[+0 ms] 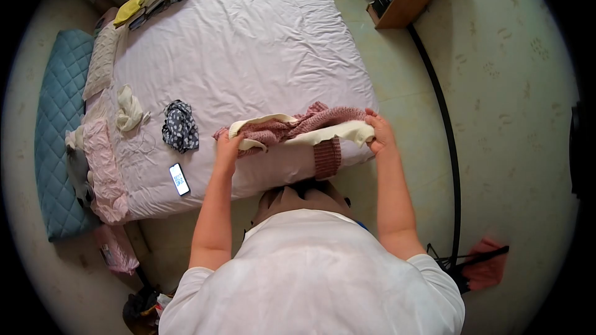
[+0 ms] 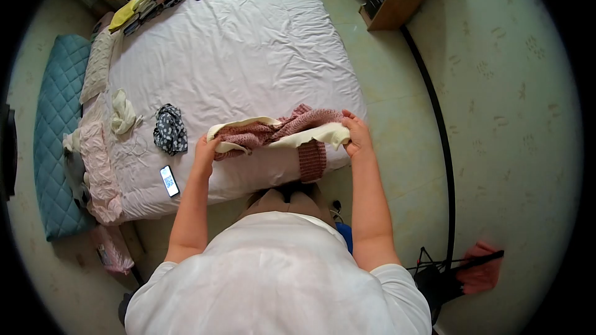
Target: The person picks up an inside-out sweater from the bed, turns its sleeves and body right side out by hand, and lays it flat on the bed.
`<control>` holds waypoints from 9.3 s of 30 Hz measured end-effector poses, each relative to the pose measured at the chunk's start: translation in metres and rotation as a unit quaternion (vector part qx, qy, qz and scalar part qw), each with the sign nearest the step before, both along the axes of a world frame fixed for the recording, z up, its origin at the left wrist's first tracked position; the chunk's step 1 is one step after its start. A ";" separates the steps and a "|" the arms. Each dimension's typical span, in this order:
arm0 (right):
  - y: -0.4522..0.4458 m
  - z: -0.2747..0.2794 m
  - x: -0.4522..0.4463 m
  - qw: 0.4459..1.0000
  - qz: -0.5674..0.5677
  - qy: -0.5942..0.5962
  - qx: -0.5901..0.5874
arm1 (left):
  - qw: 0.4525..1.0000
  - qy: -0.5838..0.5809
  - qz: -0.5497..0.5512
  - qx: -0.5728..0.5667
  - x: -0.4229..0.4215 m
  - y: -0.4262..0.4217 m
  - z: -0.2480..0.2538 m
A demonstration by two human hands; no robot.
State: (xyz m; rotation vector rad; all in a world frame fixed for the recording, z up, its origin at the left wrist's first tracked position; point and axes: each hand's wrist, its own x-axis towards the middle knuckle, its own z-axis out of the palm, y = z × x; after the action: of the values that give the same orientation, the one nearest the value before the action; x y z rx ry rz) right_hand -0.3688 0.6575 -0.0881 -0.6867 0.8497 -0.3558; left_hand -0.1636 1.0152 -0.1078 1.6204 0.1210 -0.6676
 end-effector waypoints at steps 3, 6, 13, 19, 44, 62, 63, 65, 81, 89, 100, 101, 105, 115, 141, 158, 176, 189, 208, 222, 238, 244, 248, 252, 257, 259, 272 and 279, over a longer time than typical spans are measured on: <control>0.004 -0.015 -0.010 0.999 -0.015 0.037 0.016 | 0.999 -0.020 -0.013 -0.030 -0.007 0.003 -0.004; -0.002 -0.037 -0.019 0.995 -0.047 0.070 0.046 | 1.000 0.001 -0.007 0.012 -0.009 0.006 -0.002; -0.061 0.006 0.008 0.995 -0.084 -0.048 -0.004 | 0.993 -0.091 0.075 -0.023 0.048 0.001 0.034; -0.065 0.149 0.012 0.937 -0.074 -0.310 -0.144 | 0.944 -0.075 0.113 -0.302 0.071 -0.020 0.161; -0.050 -0.024 -0.014 0.985 -0.034 0.044 -0.162 | 0.978 -0.078 -0.013 -0.195 0.129 -0.060 0.047; 0.047 -0.218 -0.066 0.895 0.233 0.379 -0.026 | 0.957 0.248 -0.103 0.110 -0.030 -0.024 -0.103; 0.050 -0.226 -0.067 0.896 0.231 0.378 -0.025 | 0.954 0.254 -0.112 0.113 -0.036 -0.017 -0.111; 0.054 -0.242 -0.063 0.878 0.244 0.411 -0.026 | 0.950 0.263 -0.121 0.117 -0.046 -0.004 -0.125; 0.002 -0.251 -0.027 0.850 -0.245 0.383 -0.264 | 0.927 0.305 -0.154 0.153 -0.054 0.040 -0.163; -0.065 -0.156 0.024 0.870 -0.150 0.242 -0.403 | 0.945 0.263 -0.140 0.134 -0.045 0.000 -0.155; 0.003 -0.235 -0.052 0.677 0.463 0.351 -0.452 | 0.945 0.304 -0.043 0.109 -0.104 -0.080 -0.184; 0.000 -0.239 -0.059 0.684 0.465 0.316 -0.465 | 0.945 0.308 -0.046 0.101 -0.109 -0.090 -0.187; -0.038 -0.259 -0.070 0.740 0.432 0.280 -0.433 | 0.934 0.339 -0.018 0.107 -0.108 -0.141 -0.207; -0.107 -0.340 0.006 0.910 0.031 0.301 -0.283 | 0.842 0.382 0.351 -0.148 -0.022 -0.215 -0.325; -0.030 -0.273 0.002 0.730 0.303 0.441 -0.426 | 0.922 -0.127 0.044 0.362 -0.090 -0.066 -0.247; -0.177 -0.284 -0.004 0.876 0.180 0.279 -0.349 | 0.909 -0.207 -0.212 0.293 -0.134 -0.189 -0.242; -0.100 -0.333 -0.067 0.714 0.338 0.326 -0.519 | 0.776 -0.359 -0.351 0.383 -0.149 -0.171 -0.292; -0.066 -0.368 -0.072 0.591 0.128 0.329 -0.725 | 0.763 -0.475 -0.204 0.388 -0.169 -0.162 -0.361; -0.085 -0.339 -0.047 0.742 0.157 0.284 -0.586 | 0.731 -0.552 -0.145 0.373 -0.173 -0.160 -0.380; -0.157 -0.343 -0.072 0.973 -0.186 -0.109 0.081 | 0.917 -0.377 -0.106 0.072 -0.185 -0.154 -0.323; -0.173 -0.379 -0.100 0.979 -0.135 -0.025 0.153 | 0.898 -0.306 -0.228 0.221 -0.233 -0.139 -0.288; -0.187 -0.280 -0.055 0.930 -0.298 -0.210 -0.053 | 0.888 -0.428 -0.151 0.077 -0.238 -0.145 -0.285; -0.127 -0.207 -0.001 0.929 -0.051 -0.229 -0.284 | 0.896 -0.385 -0.216 0.058 -0.259 -0.162 -0.283; -0.057 -0.201 0.011 0.775 0.350 -0.084 -0.520 | 0.888 -0.331 -0.297 0.119 -0.263 -0.172 -0.277; -0.050 -0.275 -0.021 0.680 0.254 0.191 -0.660 | 0.893 -0.340 -0.267 0.124 -0.260 -0.162 -0.290; -0.055 -0.324 -0.029 0.717 0.203 0.223 -0.629 | 0.911 -0.300 -0.254 0.128 -0.258 -0.157 -0.298; -0.140 -0.356 -0.046 0.908 -0.169 0.108 -0.368 | 0.921 0.000 -0.380 -0.082 -0.266 -0.177 -0.281; -0.139 -0.350 -0.067 0.875 0.025 0.262 -0.406 | 0.869 -0.428 -0.192 0.156 -0.222 -0.129 -0.308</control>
State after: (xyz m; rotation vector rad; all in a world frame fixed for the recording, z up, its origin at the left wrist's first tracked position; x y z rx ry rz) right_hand -0.4361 0.5184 -0.4383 -1.6421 1.1972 -0.4934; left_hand -0.3855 0.8857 -0.4162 2.1444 -0.8006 -0.1624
